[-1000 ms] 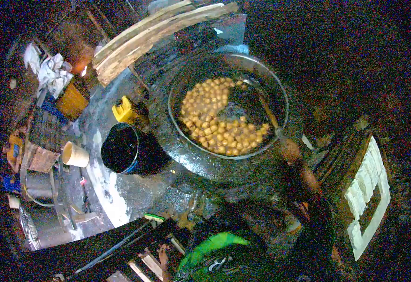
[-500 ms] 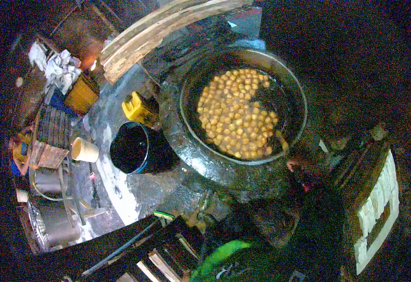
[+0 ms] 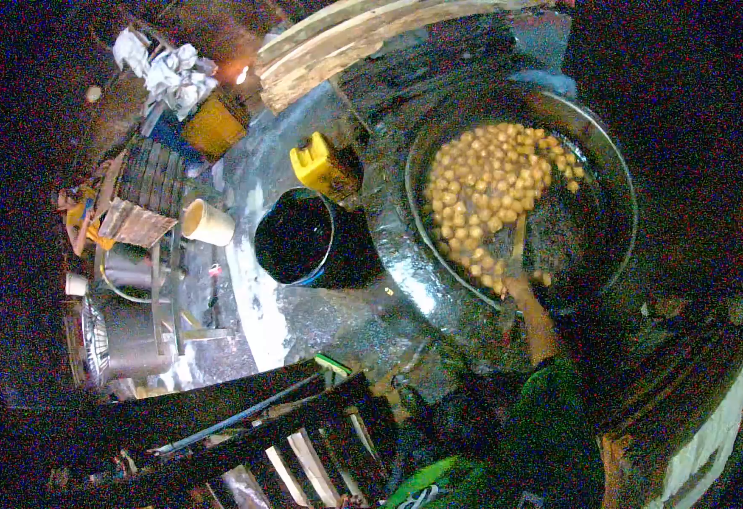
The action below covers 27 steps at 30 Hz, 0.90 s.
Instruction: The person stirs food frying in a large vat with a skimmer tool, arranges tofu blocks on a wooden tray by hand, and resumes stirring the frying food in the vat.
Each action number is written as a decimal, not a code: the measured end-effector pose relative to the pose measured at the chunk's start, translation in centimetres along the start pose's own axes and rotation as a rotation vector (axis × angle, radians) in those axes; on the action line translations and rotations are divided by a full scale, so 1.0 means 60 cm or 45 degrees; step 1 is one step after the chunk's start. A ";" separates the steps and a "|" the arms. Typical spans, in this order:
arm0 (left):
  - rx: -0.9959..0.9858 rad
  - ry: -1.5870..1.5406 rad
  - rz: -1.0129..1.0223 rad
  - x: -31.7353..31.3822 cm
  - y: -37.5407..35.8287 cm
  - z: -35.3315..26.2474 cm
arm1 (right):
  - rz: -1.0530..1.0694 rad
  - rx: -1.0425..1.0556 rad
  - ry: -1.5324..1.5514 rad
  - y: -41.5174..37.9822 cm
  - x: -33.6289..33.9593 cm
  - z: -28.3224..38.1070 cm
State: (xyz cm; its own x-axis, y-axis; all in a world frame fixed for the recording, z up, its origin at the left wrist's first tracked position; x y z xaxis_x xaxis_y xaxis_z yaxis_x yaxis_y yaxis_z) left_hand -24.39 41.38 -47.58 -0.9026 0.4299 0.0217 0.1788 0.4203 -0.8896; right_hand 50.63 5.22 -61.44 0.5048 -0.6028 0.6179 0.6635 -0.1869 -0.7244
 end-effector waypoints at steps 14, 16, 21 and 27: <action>-0.023 -0.411 0.671 -0.058 0.136 -0.010 | -0.463 0.261 -0.688 -0.202 0.183 -0.040; -0.313 0.109 0.425 -0.120 0.115 -0.107 | -0.758 0.418 -0.706 -0.279 0.213 -0.028; -0.364 0.309 0.185 -0.194 0.105 -0.196 | -0.586 0.552 -0.610 -0.323 0.189 -0.204; 0.021 -0.018 0.455 -0.104 0.195 -0.054 | -0.732 0.857 -0.345 -0.225 0.225 -0.392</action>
State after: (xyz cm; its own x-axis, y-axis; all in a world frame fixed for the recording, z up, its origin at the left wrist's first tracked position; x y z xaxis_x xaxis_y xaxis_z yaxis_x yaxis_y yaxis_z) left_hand -15.41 46.20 -56.63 -0.7896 0.5362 -0.2983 0.4780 0.2327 -0.8470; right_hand 35.51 -18.65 -50.50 0.0542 -0.3393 0.9391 0.9901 0.1405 -0.0064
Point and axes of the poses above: each hand's wrist, its own y-axis towards the middle knuckle, its own x-axis out of the back of the hand, z = x × y, the point moved 9 cm from there along y, towards the middle knuckle, and after that the axes turned 12 degrees about -y, right-handed, at the moved point
